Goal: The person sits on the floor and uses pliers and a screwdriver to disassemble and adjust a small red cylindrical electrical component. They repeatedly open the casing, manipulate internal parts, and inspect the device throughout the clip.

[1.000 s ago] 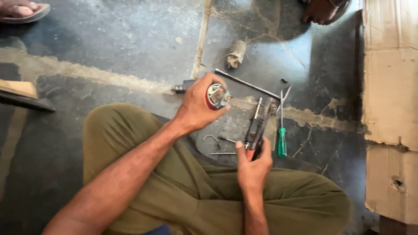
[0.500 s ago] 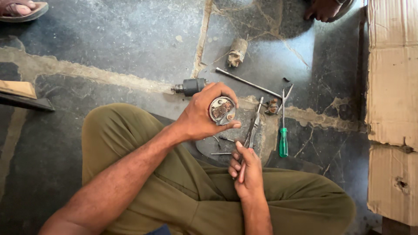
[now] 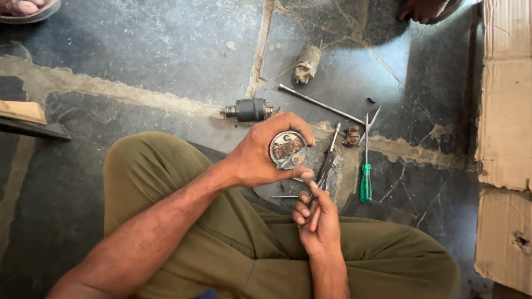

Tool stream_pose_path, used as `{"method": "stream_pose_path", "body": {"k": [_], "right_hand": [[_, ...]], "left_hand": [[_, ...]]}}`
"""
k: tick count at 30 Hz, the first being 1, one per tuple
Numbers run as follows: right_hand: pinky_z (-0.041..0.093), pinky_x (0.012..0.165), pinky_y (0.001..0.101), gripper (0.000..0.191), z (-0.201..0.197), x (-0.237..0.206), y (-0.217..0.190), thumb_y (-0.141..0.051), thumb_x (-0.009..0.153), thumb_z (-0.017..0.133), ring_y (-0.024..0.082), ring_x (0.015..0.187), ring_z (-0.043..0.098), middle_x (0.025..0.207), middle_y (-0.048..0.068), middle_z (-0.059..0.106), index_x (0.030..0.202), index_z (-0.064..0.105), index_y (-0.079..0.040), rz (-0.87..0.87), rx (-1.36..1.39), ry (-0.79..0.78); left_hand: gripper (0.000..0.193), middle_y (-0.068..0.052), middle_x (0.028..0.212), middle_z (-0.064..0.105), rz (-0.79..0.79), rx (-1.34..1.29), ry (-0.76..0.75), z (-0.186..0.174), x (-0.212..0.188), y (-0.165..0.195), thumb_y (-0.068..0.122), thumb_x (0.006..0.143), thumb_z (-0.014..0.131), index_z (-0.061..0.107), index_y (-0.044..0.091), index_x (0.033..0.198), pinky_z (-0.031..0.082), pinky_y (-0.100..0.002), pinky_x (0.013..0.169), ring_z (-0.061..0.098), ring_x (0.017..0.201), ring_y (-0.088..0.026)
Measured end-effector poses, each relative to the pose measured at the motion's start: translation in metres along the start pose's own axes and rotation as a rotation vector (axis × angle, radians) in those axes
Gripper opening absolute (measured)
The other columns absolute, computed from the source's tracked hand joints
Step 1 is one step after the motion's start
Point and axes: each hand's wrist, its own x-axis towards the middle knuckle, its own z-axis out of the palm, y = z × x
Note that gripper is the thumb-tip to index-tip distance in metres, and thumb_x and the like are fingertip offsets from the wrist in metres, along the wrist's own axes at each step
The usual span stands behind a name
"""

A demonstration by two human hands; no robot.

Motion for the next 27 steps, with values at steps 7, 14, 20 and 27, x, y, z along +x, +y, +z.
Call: {"method": "stream_pose_path", "body": {"k": [7, 14, 20, 27], "right_hand": [[0.036, 0.048, 0.0262, 0.022, 0.002, -0.001, 0.0, -0.02, 0.092, 0.062, 0.011, 0.057, 0.046, 0.077, 0.002, 0.054, 0.104, 0.061, -0.001, -0.032, -0.002, 0.006], [0.036, 0.048, 0.0262, 0.012, 0.007, -0.002, -0.002, -0.017, 0.094, 0.061, 0.01, 0.057, 0.046, 0.079, 0.001, 0.056, 0.099, 0.058, -0.008, -0.018, 0.016, -0.017], [0.037, 0.049, 0.0271, 0.017, 0.011, -0.004, -0.002, -0.02, 0.097, 0.061, 0.011, 0.058, 0.047, 0.079, -0.001, 0.055, 0.107, 0.054, -0.01, -0.014, 0.038, -0.025], [0.037, 0.049, 0.0259, 0.028, 0.008, -0.003, -0.002, -0.022, 0.095, 0.061, 0.01, 0.058, 0.047, 0.079, -0.002, 0.055, 0.118, 0.056, -0.007, 0.003, 0.046, -0.039]], "left_hand": [[0.045, -0.003, 0.119, 0.065, -0.084, -0.368, -0.093, 0.001, -0.002, 0.003, 0.013, 0.086, 0.09, 0.06, 0.008, 0.119, 0.055, -0.03, 0.105, 0.064, 0.117, -0.012], [0.045, -0.003, 0.115, 0.066, -0.077, -0.44, -0.124, -0.001, -0.002, 0.004, 0.012, 0.087, 0.09, 0.06, 0.008, 0.119, 0.055, -0.031, 0.107, 0.064, 0.113, -0.011], [0.047, -0.002, 0.12, 0.064, -0.067, -0.444, -0.155, -0.001, -0.001, 0.004, 0.012, 0.085, 0.09, 0.06, 0.009, 0.12, 0.055, -0.032, 0.108, 0.063, 0.115, -0.011], [0.046, -0.001, 0.119, 0.063, -0.08, -0.423, -0.171, 0.0, -0.002, 0.003, 0.01, 0.085, 0.09, 0.06, 0.009, 0.12, 0.054, -0.03, 0.105, 0.063, 0.117, -0.012]]}}
